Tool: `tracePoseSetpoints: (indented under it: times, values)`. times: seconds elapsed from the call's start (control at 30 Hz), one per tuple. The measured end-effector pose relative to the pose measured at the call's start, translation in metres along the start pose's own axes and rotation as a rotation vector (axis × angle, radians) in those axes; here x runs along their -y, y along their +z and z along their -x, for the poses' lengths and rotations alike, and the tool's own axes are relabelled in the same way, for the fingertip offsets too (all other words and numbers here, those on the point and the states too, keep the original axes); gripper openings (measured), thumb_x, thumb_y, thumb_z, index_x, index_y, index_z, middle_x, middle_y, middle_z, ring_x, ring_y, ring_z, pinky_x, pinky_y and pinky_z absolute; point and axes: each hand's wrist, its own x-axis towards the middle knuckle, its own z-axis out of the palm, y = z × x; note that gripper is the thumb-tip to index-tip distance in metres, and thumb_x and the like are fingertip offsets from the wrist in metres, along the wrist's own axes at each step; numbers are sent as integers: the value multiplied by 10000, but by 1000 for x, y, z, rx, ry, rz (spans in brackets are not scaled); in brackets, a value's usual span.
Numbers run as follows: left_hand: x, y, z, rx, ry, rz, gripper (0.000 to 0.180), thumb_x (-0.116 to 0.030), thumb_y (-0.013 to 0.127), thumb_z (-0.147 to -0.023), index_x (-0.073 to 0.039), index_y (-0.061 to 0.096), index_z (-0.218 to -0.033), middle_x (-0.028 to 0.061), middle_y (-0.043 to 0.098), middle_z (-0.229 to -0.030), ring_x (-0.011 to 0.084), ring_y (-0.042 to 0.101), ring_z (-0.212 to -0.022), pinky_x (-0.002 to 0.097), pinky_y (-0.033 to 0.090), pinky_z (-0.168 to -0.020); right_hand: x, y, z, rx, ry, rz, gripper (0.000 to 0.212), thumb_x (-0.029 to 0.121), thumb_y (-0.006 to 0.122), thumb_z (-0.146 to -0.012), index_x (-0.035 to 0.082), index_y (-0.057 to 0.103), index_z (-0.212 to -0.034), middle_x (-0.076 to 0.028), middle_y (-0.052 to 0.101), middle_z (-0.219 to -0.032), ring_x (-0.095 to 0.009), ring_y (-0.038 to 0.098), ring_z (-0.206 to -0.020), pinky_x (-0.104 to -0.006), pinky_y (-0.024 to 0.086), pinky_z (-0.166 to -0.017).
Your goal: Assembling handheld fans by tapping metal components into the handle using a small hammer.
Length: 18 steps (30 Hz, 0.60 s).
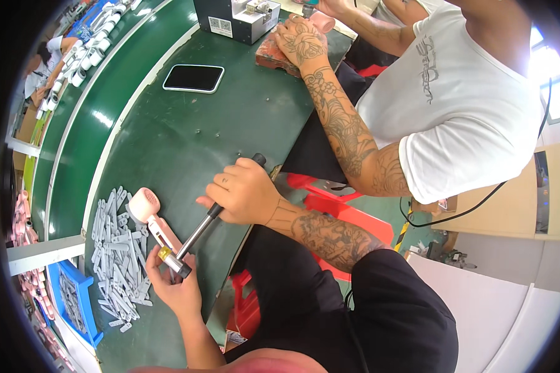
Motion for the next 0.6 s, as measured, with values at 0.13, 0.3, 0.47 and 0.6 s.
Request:
tracePoseSetpoints:
  times: [0.13,0.3,0.47,0.6]
  values:
    - [7,1,-2,-34,69,-55,657,-19,897,-849,18,639,-1452,94,658,-1268,56,593,-747,219,437,-624,2,1,0,13,7,10,357,308,902,-810,135,607,-707,2,514,-653,-202,530,-579,-363,377,-596]
    - [10,-13,7,-53,194,-200,458,5,788,-899,32,721,-1351,76,708,-1126,89,557,-752,248,378,-594,1,0,0,8,11,31,332,308,896,-823,137,628,-727,-1,549,-669,-205,555,-590,-362,392,-607]
    - [11,-42,33,-8,292,-319,379,69,750,-881,42,734,-1259,182,718,-1118,296,715,-972,372,566,-867,0,2,2,-49,55,44,250,262,884,-837,134,674,-792,-11,578,-693,-230,606,-631,-381,422,-624]
    - [19,-69,54,0,364,-388,389,83,744,-860,30,736,-1245,191,720,-1142,311,719,-986,375,571,-868,-1,0,2,-63,77,16,231,239,883,-832,129,682,-805,-15,586,-709,-233,615,-655,-386,438,-633]
